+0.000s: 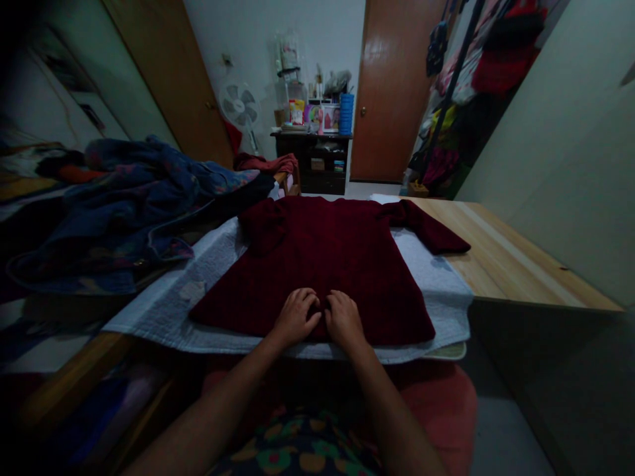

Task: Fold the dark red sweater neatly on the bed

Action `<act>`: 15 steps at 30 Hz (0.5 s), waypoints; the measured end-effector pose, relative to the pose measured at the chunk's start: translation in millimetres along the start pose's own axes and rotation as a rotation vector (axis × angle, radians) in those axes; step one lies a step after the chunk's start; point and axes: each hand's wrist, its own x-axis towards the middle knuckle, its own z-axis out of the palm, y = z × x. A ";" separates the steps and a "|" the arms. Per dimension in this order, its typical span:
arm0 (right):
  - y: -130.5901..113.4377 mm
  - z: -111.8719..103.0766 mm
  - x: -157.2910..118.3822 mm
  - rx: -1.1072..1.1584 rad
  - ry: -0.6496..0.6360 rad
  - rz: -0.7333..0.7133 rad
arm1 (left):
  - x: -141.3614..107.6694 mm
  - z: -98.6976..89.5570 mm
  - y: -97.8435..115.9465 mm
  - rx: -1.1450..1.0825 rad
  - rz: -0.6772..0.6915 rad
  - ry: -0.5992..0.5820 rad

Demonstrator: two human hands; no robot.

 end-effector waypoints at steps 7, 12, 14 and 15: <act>10.0 -6.5 -12.5 -0.100 -0.121 -0.034 | -0.7 -1.2 -2.6 -0.007 0.017 -0.015; 20.9 -14.4 -23.3 -0.152 -0.142 -0.016 | -2.4 -9.7 -7.7 -0.052 0.073 -0.103; 25.7 -17.4 -27.9 -0.161 -0.150 -0.012 | -3.2 -12.3 -10.6 -0.071 0.086 -0.146; 28.5 -19.0 -30.2 -0.163 -0.153 -0.008 | -3.5 -13.1 -11.9 -0.079 0.091 -0.161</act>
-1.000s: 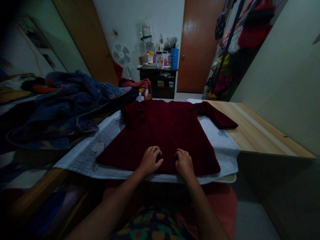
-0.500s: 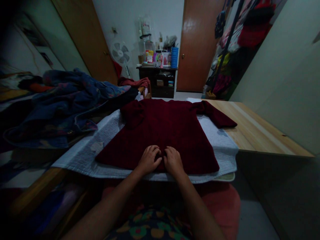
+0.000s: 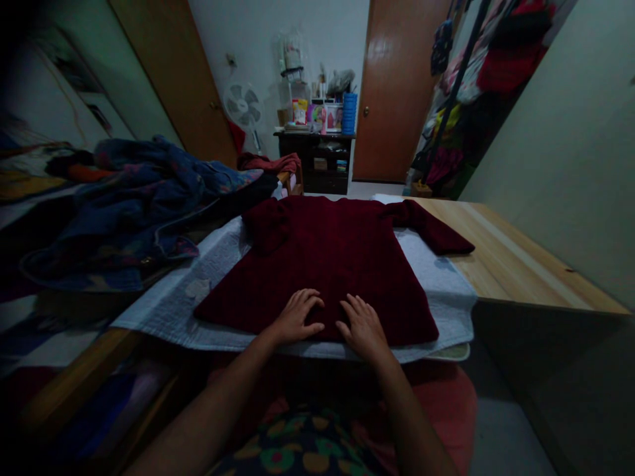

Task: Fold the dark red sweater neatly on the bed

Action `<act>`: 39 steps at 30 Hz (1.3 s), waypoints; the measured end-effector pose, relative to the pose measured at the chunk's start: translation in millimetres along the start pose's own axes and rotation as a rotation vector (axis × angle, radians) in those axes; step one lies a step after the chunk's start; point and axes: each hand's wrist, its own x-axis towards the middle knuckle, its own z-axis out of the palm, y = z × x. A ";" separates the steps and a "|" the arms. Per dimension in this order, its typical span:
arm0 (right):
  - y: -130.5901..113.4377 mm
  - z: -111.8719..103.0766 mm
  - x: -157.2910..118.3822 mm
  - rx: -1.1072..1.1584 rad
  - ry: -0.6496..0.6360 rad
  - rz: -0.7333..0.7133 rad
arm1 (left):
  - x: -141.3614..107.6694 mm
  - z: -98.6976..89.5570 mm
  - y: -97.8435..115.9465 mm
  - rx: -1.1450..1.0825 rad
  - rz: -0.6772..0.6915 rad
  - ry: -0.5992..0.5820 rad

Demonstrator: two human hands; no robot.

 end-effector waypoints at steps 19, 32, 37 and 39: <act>-20.2 8.3 17.4 0.034 0.019 -0.035 | -0.3 2.9 -3.7 0.001 -0.001 -0.007; 24.0 -3.7 -14.5 -0.067 0.067 0.090 | -0.4 -0.4 -1.5 -0.009 -0.006 -0.018; 32.6 -3.8 -21.8 -0.073 0.113 0.118 | 0.0 0.4 -2.5 -0.015 -0.007 -0.026; 35.5 -6.7 -24.2 -0.042 0.149 0.124 | -0.3 0.8 -3.3 -0.012 -0.007 -0.028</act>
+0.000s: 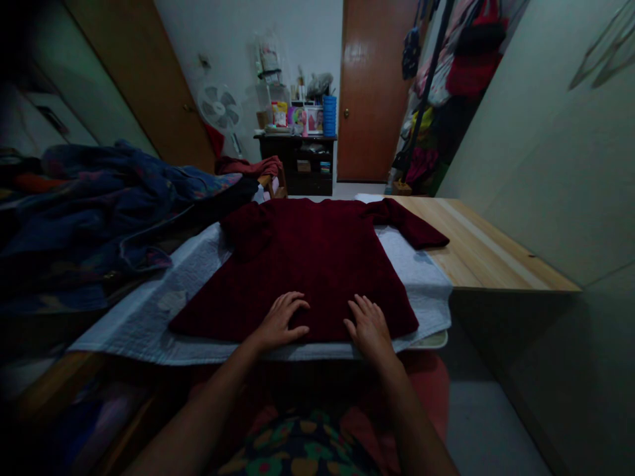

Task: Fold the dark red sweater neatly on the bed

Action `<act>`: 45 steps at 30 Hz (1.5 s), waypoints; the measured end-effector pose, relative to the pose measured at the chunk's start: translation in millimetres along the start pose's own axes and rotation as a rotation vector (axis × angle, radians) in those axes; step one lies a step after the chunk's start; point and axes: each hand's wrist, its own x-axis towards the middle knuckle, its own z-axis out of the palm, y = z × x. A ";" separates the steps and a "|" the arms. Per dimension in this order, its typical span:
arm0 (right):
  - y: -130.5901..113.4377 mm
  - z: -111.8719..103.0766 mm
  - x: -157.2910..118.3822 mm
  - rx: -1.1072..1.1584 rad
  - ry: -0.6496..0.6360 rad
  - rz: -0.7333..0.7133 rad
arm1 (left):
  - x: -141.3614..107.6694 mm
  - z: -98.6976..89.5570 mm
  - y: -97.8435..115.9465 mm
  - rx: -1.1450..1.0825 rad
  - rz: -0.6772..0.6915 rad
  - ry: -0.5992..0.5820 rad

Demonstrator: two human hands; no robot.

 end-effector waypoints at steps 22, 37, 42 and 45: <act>79.9 -66.8 9.3 0.572 0.037 0.621 | 38.1 34.4 28.7 0.277 -0.039 -0.089; 98.5 -76.1 11.1 0.746 0.212 0.619 | 37.3 31.6 29.0 0.311 -0.032 -0.098; 103.6 -77.1 5.0 0.707 0.127 0.628 | 36.2 32.3 27.9 0.320 -0.030 -0.105; 107.9 -82.5 -1.5 0.680 0.049 0.662 | 35.8 33.5 26.7 0.316 -0.032 -0.099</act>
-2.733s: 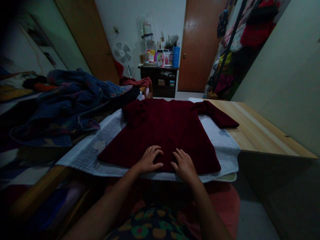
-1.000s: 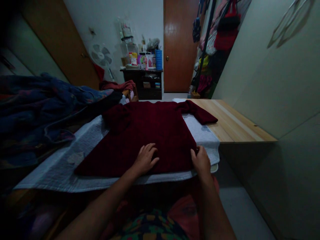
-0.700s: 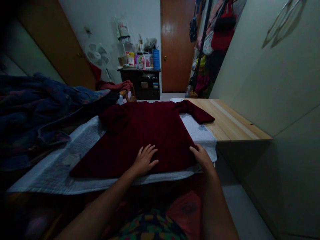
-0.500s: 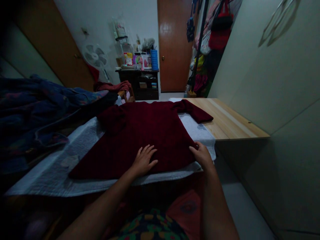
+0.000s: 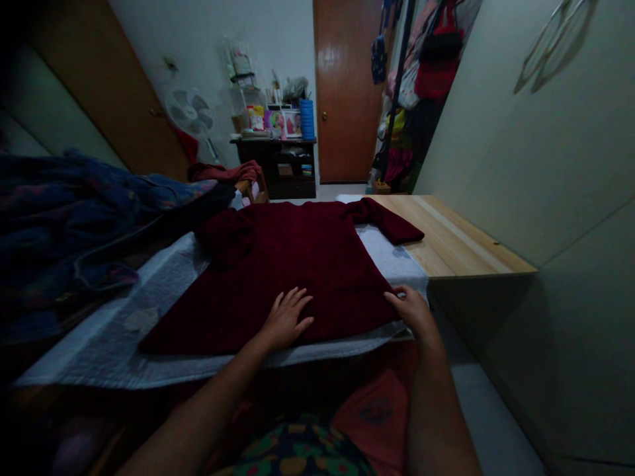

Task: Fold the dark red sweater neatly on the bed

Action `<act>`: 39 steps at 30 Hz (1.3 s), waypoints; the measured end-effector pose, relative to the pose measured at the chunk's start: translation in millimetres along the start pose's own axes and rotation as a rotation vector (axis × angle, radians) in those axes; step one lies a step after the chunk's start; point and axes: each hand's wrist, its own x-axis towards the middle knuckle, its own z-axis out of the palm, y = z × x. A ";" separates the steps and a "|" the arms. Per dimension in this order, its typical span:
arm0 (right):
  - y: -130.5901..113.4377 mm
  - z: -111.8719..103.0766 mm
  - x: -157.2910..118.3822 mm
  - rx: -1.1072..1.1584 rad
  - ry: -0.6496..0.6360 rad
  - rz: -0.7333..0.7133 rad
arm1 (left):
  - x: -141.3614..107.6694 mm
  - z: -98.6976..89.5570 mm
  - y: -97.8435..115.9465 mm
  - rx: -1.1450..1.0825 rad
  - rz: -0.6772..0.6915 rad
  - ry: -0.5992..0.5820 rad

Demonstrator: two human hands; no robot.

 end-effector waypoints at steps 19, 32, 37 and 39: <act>-16.7 -5.9 -23.6 0.103 -0.090 -0.049 | 0.4 -0.7 0.2 0.015 0.001 0.000; 2.8 -7.2 -17.0 -0.223 0.045 -0.172 | 0.4 0.0 -3.6 0.008 0.011 -0.030; 5.5 -7.2 -15.4 -0.514 0.095 -0.098 | -0.3 -0.5 -4.7 0.004 0.026 -0.049; -1.4 -4.8 -16.1 -0.580 0.241 -0.131 | -0.7 -0.5 -4.0 0.001 0.024 -0.044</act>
